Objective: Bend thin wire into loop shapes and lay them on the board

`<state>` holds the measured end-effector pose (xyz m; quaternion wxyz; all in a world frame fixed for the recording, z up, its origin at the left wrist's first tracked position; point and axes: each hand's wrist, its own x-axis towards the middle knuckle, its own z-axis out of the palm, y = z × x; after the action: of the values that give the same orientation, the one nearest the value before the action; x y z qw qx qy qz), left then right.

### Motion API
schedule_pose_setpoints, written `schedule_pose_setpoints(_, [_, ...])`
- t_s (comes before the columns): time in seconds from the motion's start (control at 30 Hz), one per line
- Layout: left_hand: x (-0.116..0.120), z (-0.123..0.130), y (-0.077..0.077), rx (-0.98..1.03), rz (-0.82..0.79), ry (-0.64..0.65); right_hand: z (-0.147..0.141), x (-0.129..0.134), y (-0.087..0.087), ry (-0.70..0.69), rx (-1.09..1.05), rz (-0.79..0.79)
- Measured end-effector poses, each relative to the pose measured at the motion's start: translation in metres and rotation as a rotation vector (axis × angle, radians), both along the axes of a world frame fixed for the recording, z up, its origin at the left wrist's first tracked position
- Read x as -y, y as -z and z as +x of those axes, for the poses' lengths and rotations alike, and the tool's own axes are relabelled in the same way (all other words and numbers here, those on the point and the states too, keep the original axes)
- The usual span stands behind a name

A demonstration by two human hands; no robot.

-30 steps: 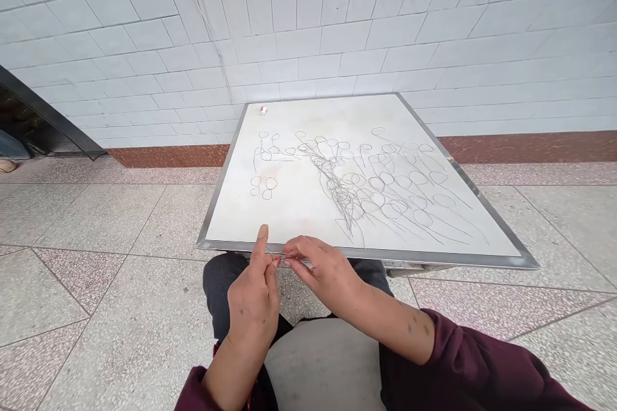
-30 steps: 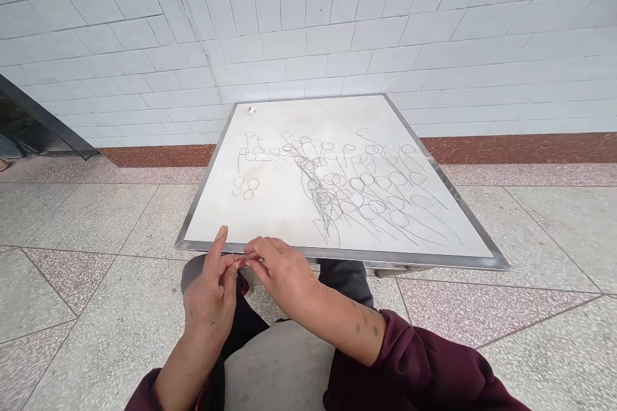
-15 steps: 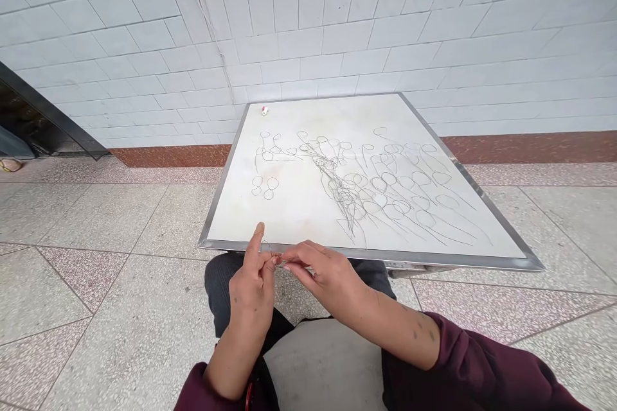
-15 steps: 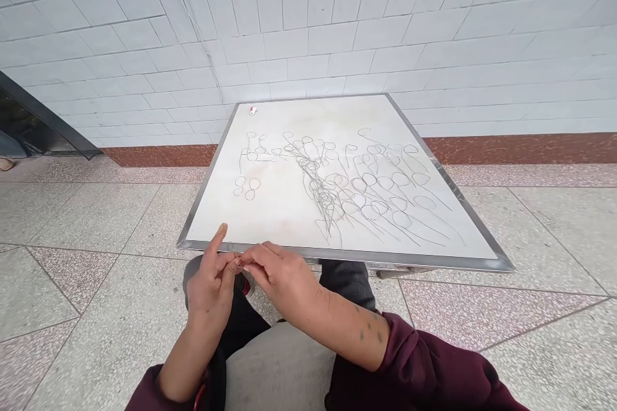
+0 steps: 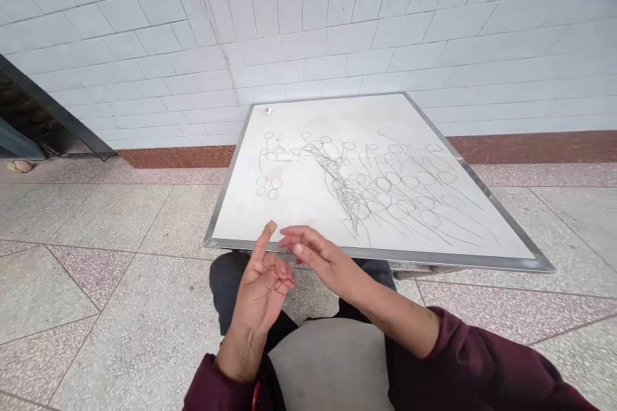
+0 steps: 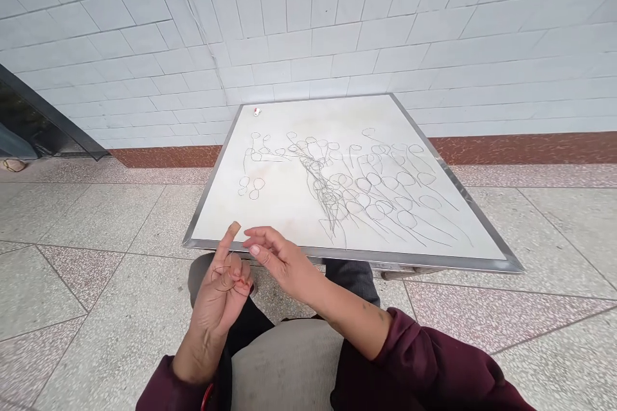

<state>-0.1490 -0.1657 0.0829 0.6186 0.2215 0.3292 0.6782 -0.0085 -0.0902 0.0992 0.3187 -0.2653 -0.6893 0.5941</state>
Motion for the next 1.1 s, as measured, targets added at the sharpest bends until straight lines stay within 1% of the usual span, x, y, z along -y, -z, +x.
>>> schedule_pose_setpoints(0.03, [0.000,0.002,0.001,0.039,-0.009,0.013,-0.002,0.000,0.002,-0.019,-0.021,-0.060])
schedule_pose_setpoints(0.1, [0.001,0.007,0.003,0.091,-0.029,0.022,-0.007,0.002,0.005,0.034,-0.060,-0.103])
schedule_pose_setpoints(0.2, [0.000,0.011,0.004,0.135,-0.055,0.017,-0.010,0.005,0.007,0.163,-0.104,-0.094])
schedule_pose_setpoints(0.27, [0.000,0.012,0.003,0.116,-0.073,-0.001,-0.010,0.006,0.007,0.226,-0.111,-0.071])
schedule_pose_setpoints(0.33, [-0.001,0.012,0.002,0.054,-0.094,-0.028,-0.009,0.004,0.007,0.276,-0.106,-0.029])
schedule_pose_setpoints(0.47, [0.000,0.004,0.000,-0.093,-0.158,-0.091,-0.007,0.000,0.009,0.330,-0.077,0.061])
schedule_pose_setpoints(0.53, [0.002,-0.001,-0.002,-0.142,-0.180,-0.128,-0.005,-0.002,0.010,0.352,-0.054,0.150])
schedule_pose_setpoints(0.6, [0.004,-0.005,-0.005,-0.186,-0.175,-0.137,-0.004,-0.003,0.011,0.369,-0.008,0.284])
schedule_pose_setpoints(0.67, [0.006,-0.008,-0.009,-0.246,-0.164,-0.116,-0.002,-0.003,0.011,0.375,0.055,0.441])
schedule_pose_setpoints(0.73, [0.006,-0.008,-0.011,-0.323,-0.181,-0.101,-0.001,-0.003,0.011,0.349,0.105,0.581])
schedule_pose_setpoints(0.8, [0.006,-0.007,-0.012,-0.397,-0.222,-0.112,0.000,-0.002,0.011,0.308,0.136,0.665])
schedule_pose_setpoints(0.93, [0.006,-0.007,-0.009,-0.498,-0.297,-0.122,0.000,-0.003,0.011,0.276,0.162,0.698])
schedule_pose_setpoints(1.1, [0.006,-0.008,-0.010,-0.602,-0.287,-0.044,0.002,-0.006,0.011,0.224,0.150,0.698])
